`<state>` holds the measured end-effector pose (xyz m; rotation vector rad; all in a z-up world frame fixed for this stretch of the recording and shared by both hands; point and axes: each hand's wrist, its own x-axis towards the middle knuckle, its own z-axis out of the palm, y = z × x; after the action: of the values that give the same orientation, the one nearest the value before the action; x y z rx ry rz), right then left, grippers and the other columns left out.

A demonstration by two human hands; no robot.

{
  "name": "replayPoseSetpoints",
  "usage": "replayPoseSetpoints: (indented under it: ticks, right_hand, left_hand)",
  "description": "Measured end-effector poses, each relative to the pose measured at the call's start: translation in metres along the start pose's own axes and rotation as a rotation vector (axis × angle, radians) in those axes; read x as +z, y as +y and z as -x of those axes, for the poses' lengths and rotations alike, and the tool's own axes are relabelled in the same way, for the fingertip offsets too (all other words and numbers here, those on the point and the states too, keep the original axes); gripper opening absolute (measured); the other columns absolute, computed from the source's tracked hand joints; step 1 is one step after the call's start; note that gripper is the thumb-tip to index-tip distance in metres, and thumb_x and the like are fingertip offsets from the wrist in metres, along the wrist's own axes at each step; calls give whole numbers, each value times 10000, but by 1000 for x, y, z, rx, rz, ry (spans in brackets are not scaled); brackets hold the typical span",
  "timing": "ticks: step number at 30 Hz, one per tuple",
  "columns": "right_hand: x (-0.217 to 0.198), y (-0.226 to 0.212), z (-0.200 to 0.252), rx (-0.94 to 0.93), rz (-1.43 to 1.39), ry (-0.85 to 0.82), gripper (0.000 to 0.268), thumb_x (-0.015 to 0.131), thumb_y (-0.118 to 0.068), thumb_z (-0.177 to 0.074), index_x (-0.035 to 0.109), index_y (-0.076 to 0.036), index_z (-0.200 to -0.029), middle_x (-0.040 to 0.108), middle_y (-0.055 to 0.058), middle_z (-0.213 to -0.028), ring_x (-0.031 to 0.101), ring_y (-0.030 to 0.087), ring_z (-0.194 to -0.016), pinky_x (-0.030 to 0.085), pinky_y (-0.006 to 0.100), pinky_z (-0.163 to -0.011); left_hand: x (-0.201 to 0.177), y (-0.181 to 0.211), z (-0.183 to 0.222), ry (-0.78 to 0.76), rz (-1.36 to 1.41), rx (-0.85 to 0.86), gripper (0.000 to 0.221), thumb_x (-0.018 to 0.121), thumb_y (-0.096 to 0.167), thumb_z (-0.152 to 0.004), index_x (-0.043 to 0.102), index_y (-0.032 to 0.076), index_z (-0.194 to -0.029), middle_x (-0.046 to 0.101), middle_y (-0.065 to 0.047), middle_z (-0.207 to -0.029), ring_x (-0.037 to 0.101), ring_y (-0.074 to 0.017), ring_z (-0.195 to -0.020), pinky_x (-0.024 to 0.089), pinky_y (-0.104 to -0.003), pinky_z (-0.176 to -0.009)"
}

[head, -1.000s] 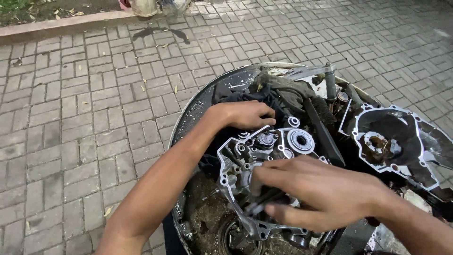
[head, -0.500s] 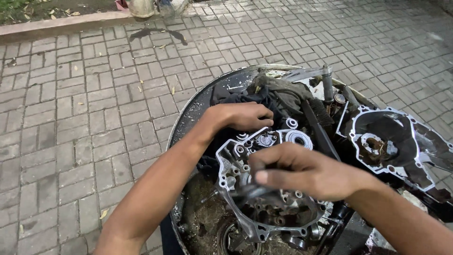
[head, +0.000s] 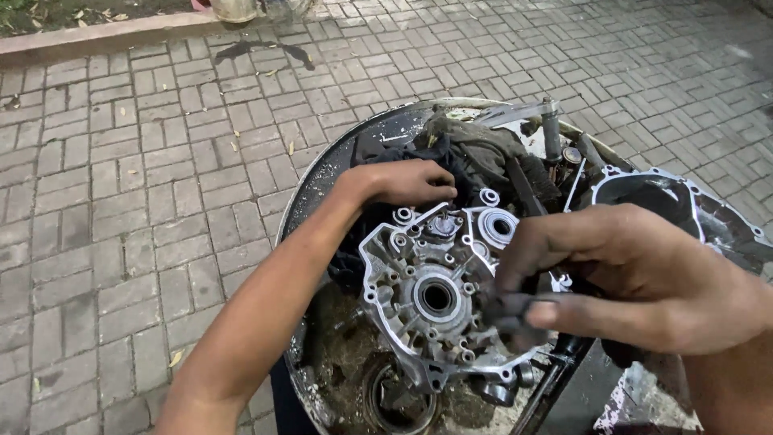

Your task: Cleaning and inspecting the internal components of a disassembled motorcycle engine casing using a small tool.

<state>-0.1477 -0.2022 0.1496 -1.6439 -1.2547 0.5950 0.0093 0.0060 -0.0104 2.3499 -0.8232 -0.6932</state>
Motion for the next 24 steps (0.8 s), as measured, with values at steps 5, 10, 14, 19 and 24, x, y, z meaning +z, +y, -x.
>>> replayPoseSetpoints:
  ticks: [5,10,14,19,24]
  right_hand:
    - [10,-8,-17,-23,232,-76,136,641,-171,-938,661,-72,-1028,800,39,-912,855,116,-785,773,217,-717]
    - [15,-14,-35,-143,239,-62,209,750,-55,-779,648,-25,-959,763,23,-703,774,90,-585,622,155,-525]
    - [10,1,-43,-314,208,-62,226,697,-106,-842,637,23,-1018,809,89,-831,865,143,-652,699,159,-478]
    - [8,25,-45,-349,3,-204,107,608,-136,-1001,588,-30,-1008,777,128,-854,761,134,-596,664,184,-458]
    - [19,30,-47,-221,355,-287,101,583,-84,-974,626,-26,-1045,665,24,-753,648,125,-552,515,261,-452]
  left_hand:
    - [-1,-10,-18,10,48,-3,338,513,409,-1036,713,150,-1119,651,21,-931,542,-125,-755,455,-316,-689]
    - [-12,-1,-16,-103,195,-135,298,547,374,-1053,720,135,-1093,485,-4,-785,427,-130,-709,456,-300,-622]
    - [-17,0,-12,-127,293,-160,305,564,395,-1031,713,131,-1067,563,4,-881,481,-123,-718,441,-286,-635]
    - [-21,12,-9,-101,240,-239,579,559,491,-912,645,201,-1405,598,25,-1512,585,-163,-1242,484,-344,-1033]
    - [-15,0,-9,-94,95,-39,349,507,415,-1037,729,151,-1089,632,32,-887,547,-110,-744,453,-296,-660]
